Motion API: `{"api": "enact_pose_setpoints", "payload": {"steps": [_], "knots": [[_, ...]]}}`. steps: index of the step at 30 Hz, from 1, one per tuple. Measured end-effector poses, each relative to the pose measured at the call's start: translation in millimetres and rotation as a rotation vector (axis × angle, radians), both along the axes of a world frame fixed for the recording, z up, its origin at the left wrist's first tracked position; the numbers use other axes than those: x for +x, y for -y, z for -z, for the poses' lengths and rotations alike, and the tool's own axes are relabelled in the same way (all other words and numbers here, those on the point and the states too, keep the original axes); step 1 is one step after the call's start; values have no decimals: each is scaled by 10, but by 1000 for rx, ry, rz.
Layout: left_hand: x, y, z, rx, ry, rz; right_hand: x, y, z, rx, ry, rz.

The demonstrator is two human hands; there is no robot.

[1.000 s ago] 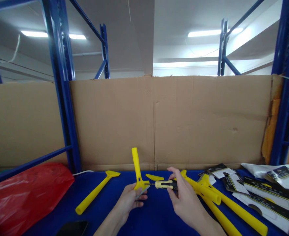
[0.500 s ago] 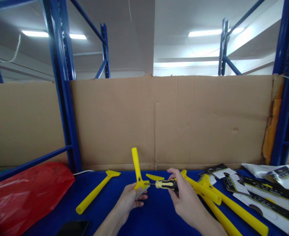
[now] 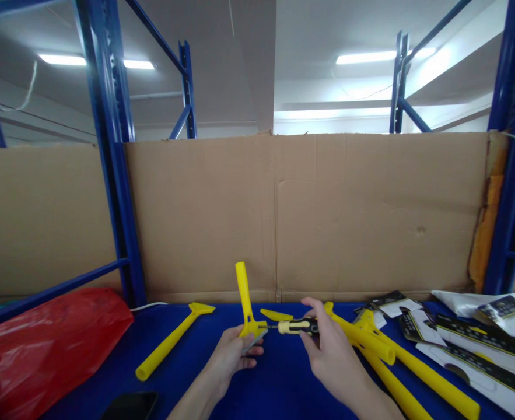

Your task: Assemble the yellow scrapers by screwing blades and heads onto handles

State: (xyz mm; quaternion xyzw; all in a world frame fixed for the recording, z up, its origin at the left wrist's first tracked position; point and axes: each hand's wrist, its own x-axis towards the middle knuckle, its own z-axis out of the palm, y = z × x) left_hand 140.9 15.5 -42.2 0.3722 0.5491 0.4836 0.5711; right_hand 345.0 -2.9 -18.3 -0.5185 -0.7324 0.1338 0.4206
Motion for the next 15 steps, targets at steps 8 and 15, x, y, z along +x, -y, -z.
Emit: {"api": "enact_pose_setpoints", "payload": {"steps": [8, 15], "knots": [[16, 12, -9, 6, -9, 4, 8, -15, 24, -25, -9, 78], [11, -12, 36, 23, -11, 3, -9, -7, -26, 44, 10, 86]]}}
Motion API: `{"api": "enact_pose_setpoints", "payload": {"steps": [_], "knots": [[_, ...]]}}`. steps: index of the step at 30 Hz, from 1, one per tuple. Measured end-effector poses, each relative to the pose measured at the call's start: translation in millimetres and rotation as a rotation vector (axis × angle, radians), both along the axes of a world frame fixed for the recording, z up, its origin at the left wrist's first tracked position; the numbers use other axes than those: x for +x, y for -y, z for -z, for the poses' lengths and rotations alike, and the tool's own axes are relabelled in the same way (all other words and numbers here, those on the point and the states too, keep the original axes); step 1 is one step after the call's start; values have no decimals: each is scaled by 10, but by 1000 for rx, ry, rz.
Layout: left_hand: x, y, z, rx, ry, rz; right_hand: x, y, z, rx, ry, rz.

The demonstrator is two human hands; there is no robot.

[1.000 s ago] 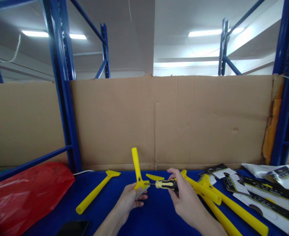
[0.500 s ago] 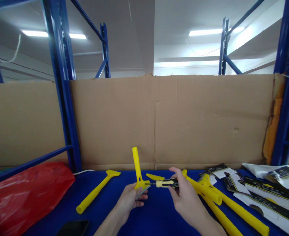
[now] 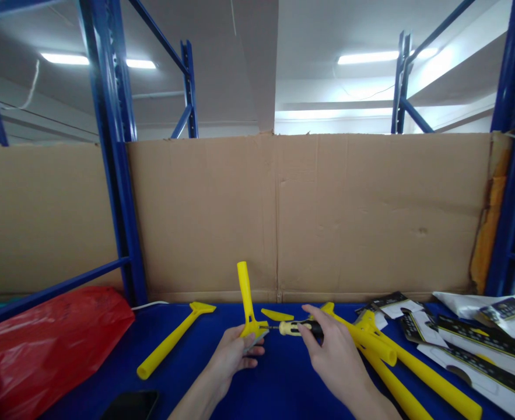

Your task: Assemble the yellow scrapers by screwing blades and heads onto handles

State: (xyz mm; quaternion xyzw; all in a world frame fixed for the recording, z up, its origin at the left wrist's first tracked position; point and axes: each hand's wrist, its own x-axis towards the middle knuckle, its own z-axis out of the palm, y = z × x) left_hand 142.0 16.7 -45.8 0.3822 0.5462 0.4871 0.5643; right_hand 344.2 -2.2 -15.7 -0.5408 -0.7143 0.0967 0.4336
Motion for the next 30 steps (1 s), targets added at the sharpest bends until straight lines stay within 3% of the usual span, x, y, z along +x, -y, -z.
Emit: {"api": "enact_pose_setpoints", "payload": {"steps": [4, 10, 17, 23, 30], "knots": [[1, 17, -16, 3, -2, -2, -12, -7, 43, -43, -39, 63], [11, 15, -31, -13, 11, -20, 4, 1, 113, -12, -43, -96], [6, 1, -10, -5, 5, -28, -5, -5, 57, -60, -21, 28], [12, 15, -49, -24, 6, -26, 4, 7, 61, -14, -39, -121], [17, 39, -74, -11, 13, -13, 12, -22, 76, -122, 12, 9]]}}
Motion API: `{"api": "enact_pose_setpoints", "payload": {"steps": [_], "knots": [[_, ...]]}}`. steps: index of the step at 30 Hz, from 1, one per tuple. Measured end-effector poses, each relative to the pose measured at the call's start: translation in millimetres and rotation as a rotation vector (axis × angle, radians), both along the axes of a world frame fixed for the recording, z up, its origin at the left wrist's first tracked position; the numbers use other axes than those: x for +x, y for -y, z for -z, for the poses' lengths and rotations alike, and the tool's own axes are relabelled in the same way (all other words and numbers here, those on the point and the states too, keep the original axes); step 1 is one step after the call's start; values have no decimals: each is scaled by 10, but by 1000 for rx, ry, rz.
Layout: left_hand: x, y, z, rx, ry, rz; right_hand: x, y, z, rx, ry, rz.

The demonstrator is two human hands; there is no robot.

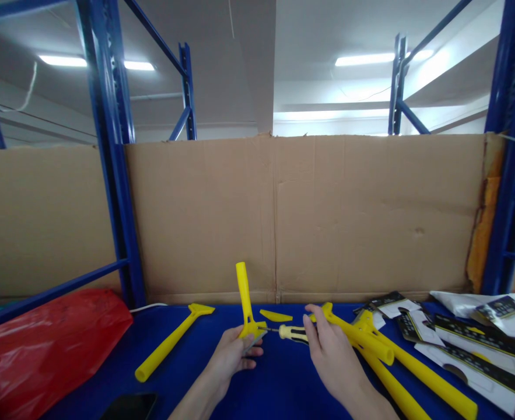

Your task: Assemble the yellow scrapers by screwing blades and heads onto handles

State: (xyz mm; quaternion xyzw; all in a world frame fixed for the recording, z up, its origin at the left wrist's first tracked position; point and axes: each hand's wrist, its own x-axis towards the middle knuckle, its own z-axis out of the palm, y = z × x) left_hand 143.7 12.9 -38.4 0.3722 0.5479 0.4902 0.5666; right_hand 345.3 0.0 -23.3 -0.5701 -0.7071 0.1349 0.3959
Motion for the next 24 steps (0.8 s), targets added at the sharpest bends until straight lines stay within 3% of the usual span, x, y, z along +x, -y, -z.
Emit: {"api": "enact_pose_setpoints", "payload": {"steps": [5, 7, 14, 20, 24], "knots": [[2, -3, -3, 3, -11, 1, 9, 11, 14, 137, -79, -85], [2, -6, 2, 5, -18, 4, 11, 16, -5, 130, -67, -115], [13, -2, 6, 3, -36, 12, -11, 27, -47, 68, -22, -22], [16, -1, -1, -3, -28, -2, -19, 52, -34, 131, -34, -104], [15, -4, 1, -2, -31, 3, -7, 34, -84, 70, 31, -30]]}}
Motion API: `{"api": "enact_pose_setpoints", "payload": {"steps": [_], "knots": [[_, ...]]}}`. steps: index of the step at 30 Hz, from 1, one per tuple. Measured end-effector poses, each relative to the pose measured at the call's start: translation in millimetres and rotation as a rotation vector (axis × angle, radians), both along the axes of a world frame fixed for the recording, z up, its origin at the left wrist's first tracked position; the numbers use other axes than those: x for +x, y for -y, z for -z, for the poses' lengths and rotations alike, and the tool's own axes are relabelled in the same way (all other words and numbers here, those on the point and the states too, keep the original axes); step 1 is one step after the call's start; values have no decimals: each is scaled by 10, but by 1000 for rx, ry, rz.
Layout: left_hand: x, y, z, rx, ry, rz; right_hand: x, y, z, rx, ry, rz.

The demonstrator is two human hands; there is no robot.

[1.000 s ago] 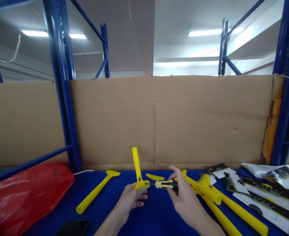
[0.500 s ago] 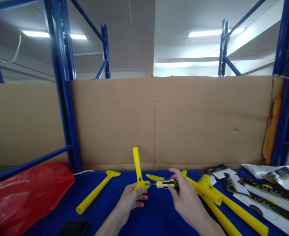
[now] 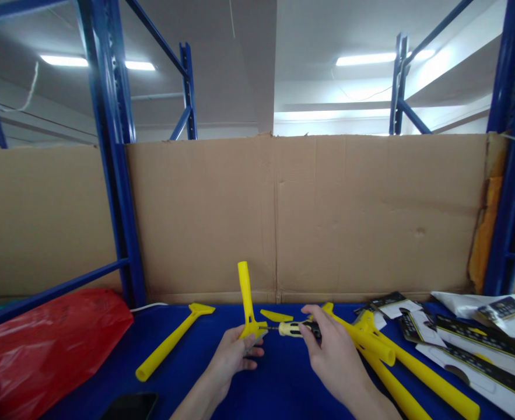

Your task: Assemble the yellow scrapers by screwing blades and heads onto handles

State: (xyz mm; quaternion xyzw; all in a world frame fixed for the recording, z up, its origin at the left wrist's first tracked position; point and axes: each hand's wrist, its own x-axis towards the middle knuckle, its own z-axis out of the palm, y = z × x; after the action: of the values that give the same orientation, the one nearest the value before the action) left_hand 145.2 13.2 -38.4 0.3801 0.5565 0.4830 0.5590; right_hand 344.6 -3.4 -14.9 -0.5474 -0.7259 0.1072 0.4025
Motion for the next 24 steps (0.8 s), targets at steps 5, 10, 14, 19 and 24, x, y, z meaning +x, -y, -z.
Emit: {"api": "enact_pose_setpoints", "payload": {"steps": [5, 10, 14, 19, 24], "knots": [[0, -4, 0, -3, 14, -25, 2, -35, 76, -21, 2, 52], [0, 3, 2, -3, 15, -17, -3, -6, 80, 47, -38, -52], [3, -2, 12, 0, 3, -17, -4, 13, -20, -20, 21, 18], [4, -20, 11, 2, -4, -12, -24, -5, 10, -29, 36, 50], [4, -16, -2, -11, 1, -13, -18, -12, 94, 79, -16, -14]]}}
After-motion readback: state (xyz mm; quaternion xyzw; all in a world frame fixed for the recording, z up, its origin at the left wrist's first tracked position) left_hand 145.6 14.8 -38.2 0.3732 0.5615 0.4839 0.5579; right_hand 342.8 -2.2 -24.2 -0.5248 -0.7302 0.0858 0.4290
